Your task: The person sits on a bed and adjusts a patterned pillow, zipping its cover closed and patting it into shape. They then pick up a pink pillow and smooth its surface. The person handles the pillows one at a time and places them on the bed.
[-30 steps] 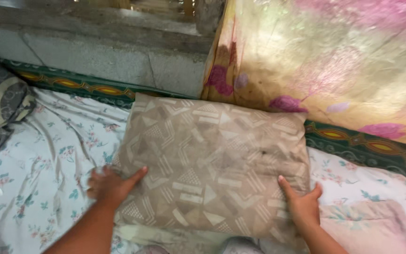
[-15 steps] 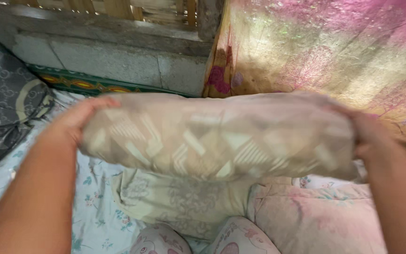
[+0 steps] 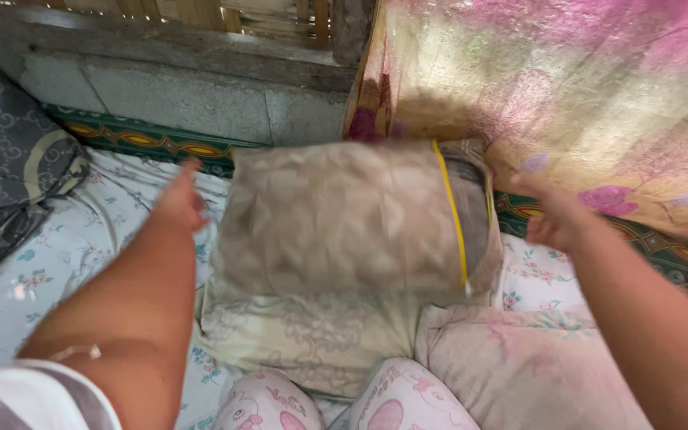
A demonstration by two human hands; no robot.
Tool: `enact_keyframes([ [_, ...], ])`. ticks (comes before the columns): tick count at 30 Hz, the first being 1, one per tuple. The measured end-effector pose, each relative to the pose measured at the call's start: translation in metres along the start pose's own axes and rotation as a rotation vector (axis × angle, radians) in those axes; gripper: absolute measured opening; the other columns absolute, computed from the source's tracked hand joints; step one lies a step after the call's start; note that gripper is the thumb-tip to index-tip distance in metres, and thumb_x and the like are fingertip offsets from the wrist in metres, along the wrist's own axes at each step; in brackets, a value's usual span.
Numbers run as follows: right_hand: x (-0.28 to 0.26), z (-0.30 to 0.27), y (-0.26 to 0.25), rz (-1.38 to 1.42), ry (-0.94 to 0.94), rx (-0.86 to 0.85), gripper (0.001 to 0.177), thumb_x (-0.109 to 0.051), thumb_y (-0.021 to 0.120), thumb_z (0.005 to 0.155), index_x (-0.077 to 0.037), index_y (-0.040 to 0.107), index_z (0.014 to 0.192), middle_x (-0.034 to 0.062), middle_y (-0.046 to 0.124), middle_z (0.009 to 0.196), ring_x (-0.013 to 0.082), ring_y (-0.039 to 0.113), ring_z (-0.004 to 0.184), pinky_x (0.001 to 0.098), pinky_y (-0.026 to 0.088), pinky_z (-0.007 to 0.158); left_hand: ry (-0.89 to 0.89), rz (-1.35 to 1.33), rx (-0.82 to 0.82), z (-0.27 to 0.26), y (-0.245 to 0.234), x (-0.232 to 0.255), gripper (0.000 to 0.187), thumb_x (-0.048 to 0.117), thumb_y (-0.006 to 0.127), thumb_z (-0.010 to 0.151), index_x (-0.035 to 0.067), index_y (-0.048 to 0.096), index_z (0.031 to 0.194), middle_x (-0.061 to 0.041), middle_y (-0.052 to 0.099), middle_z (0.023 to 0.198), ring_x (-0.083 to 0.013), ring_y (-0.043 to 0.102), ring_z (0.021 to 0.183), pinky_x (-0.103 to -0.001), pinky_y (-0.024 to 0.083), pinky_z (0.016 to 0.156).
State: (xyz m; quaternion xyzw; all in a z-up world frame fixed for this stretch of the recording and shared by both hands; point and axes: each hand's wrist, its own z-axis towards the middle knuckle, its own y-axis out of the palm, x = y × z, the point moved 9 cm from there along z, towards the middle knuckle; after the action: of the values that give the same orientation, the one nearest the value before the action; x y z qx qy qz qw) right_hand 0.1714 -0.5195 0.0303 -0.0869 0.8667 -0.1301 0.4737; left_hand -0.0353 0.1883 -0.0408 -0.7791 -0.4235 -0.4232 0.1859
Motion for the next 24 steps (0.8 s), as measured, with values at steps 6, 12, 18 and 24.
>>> enact_keyframes([
  [6, 0.114, 0.018, 0.067, -0.250, 0.069, -0.146, 0.128, -0.072, 0.079, 0.060, -0.002, 0.035, 0.158, 0.0237, 0.042, 0.160, 0.0404, 0.037, 0.150, 0.0621, 0.031, 0.117, -0.010, 0.439, 0.061, -0.035, 0.002, -0.124, 0.123, 0.057, 0.091, 0.070, -0.007, 0.027, 0.152, -0.024, 0.046, 0.151, -0.0379, 0.052, 0.134, -0.051, 0.044, 0.109],
  [12, 0.080, -0.037, 0.087, -0.138, 0.151, -0.240, 0.095, -0.064, 0.071, 0.078, -0.006, 0.048, 0.150, 0.0174, 0.062, 0.143, 0.0345, 0.060, 0.130, 0.0491, 0.042, 0.108, 0.061, 0.648, -0.004, -0.055, -0.008, -0.101, 0.119, 0.060, 0.090, 0.060, -0.012, 0.051, 0.145, -0.023, 0.062, 0.143, -0.0358, 0.059, 0.133, -0.045, 0.048, 0.108],
  [18, 0.066, -0.053, 0.047, -0.252, 0.195, -0.186, 0.075, -0.061, 0.065, 0.083, -0.003, 0.066, 0.131, 0.0200, 0.071, 0.132, 0.0371, 0.067, 0.116, 0.0469, 0.053, 0.093, 0.210, 1.055, 0.257, -0.064, -0.013, -0.033, 0.107, 0.054, 0.089, 0.068, -0.010, 0.048, 0.142, -0.029, 0.062, 0.134, -0.0476, 0.056, 0.126, -0.050, 0.052, 0.094],
  [24, 0.083, -0.101, 0.047, -0.612, -0.731, 0.275, 0.067, -0.044, 0.086, 0.081, 0.003, 0.058, 0.119, 0.0194, 0.060, 0.110, 0.0295, 0.061, 0.095, 0.0399, 0.052, 0.080, 0.827, 0.968, 0.072, -0.165, 0.094, -0.077, 0.027, 0.023, 0.075, 0.075, 0.007, 0.070, 0.096, -0.016, 0.074, 0.084, -0.0363, 0.072, 0.080, -0.047, 0.057, 0.075],
])
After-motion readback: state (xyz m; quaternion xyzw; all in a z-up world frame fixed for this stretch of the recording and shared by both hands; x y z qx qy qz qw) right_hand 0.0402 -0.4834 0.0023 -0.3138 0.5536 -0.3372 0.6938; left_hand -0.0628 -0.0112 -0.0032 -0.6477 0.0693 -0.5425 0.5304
